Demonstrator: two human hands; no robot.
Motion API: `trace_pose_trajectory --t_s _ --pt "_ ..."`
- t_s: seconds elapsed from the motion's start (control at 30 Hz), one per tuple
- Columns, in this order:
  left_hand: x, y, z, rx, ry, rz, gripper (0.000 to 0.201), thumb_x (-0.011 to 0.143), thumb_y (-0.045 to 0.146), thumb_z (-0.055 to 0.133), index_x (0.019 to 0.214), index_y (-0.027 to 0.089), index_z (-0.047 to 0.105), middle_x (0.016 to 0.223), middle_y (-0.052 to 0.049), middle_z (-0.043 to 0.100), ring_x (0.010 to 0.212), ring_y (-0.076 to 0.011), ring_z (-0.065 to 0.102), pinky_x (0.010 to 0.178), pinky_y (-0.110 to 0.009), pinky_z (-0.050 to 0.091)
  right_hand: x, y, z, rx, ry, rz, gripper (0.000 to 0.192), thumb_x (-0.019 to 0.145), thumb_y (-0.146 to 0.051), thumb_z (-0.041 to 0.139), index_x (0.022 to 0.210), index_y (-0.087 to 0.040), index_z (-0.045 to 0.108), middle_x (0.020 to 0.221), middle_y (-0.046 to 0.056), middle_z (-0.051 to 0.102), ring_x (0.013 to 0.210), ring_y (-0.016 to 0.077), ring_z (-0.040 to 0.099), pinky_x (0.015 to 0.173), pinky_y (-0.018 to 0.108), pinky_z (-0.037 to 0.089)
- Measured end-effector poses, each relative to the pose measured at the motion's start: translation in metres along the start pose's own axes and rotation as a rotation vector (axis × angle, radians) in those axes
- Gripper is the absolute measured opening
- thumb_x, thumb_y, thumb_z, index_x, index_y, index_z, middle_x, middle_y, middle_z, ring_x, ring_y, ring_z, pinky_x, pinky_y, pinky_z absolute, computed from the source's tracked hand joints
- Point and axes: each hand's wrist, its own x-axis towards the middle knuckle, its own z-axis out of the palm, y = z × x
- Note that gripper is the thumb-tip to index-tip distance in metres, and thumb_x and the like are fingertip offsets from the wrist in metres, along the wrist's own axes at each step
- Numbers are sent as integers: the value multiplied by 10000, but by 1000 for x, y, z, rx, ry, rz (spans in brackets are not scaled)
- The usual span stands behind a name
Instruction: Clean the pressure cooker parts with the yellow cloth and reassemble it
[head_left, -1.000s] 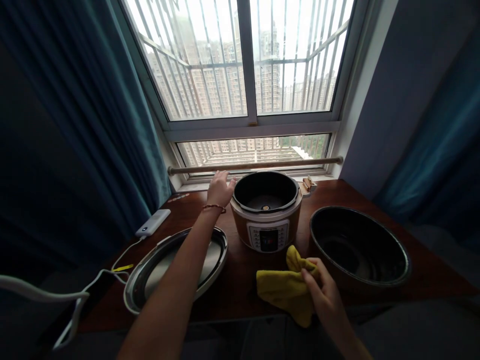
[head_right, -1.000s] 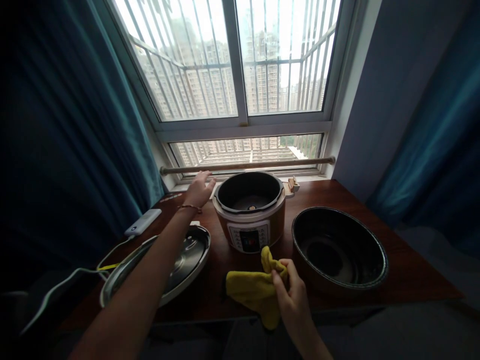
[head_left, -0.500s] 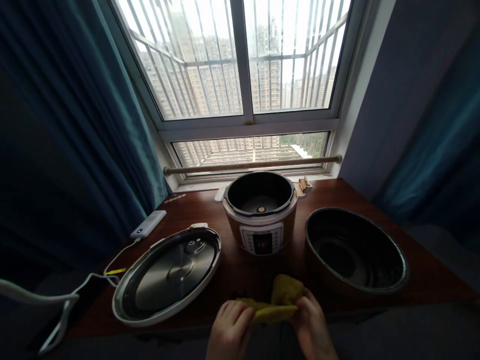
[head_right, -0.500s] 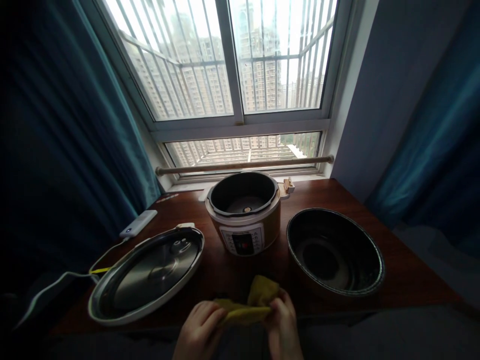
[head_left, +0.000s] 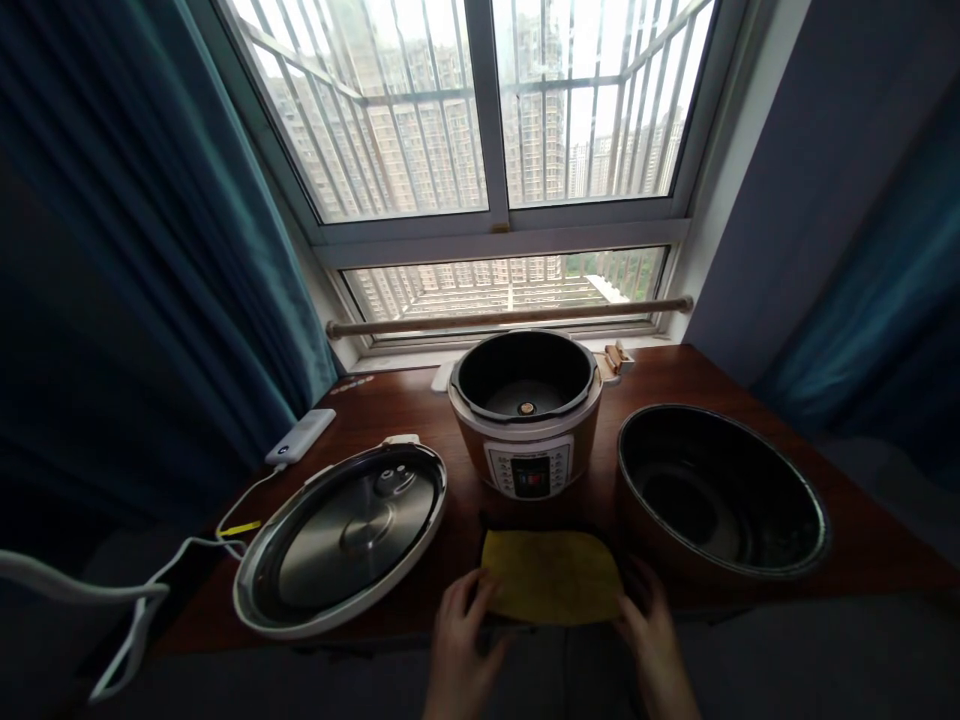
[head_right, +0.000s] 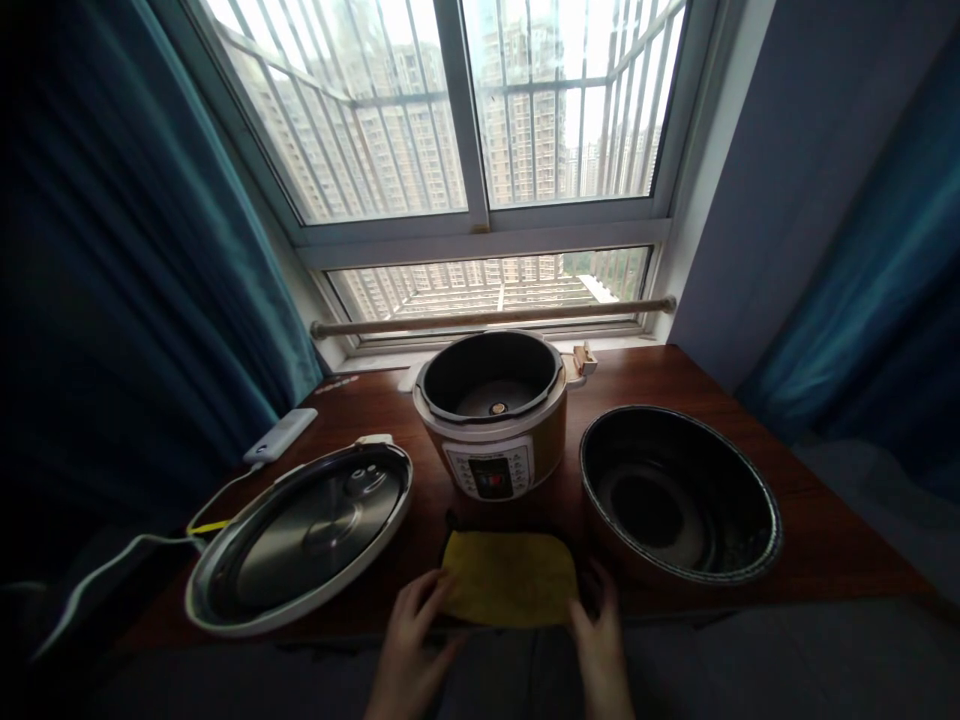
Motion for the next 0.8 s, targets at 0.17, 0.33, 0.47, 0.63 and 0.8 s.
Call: trace_pose_trajectory --t_s 0.17,0.33,0.47,0.63,0.8 --pt "4 -2 -2 -264 -67 -589 442 714 512 576 960 149 625 961 -123 656 954 -301 600 849 -427 460 11 5 -13 -210 -94 -100 452 655 -479 652 991 -182 600 1075 108 640 985 273 616 705 346 557" --pt "24 9 -8 -579 -61 -651 452 604 524 663 844 144 618 853 -99 669 858 -277 625 766 -353 489 16 -26 3 -254 -98 -225 408 631 -479 677 885 -163 631 937 97 685 904 249 641 815 357 519" --pt "25 10 -8 -703 132 -714 541 577 474 707 982 135 589 874 -83 642 851 -248 631 757 -338 508 16 -37 8 -227 -76 -297 440 709 -457 622 1026 -152 607 1060 110 655 983 240 613 884 375 481" --pt "11 5 3 -797 62 -714 647 568 349 721 1154 157 526 1005 -103 635 946 -249 624 815 -339 509 19 -16 -2 -502 -67 -436 342 747 -448 556 904 -168 673 1033 120 663 989 279 600 940 455 417" --pt "12 3 7 -827 21 -712 660 604 422 697 1184 153 529 1070 -114 641 1021 -252 603 865 -321 491 25 -1 -7 -602 -57 -383 434 756 -484 519 1027 -162 629 1064 134 657 1004 291 604 918 463 436"
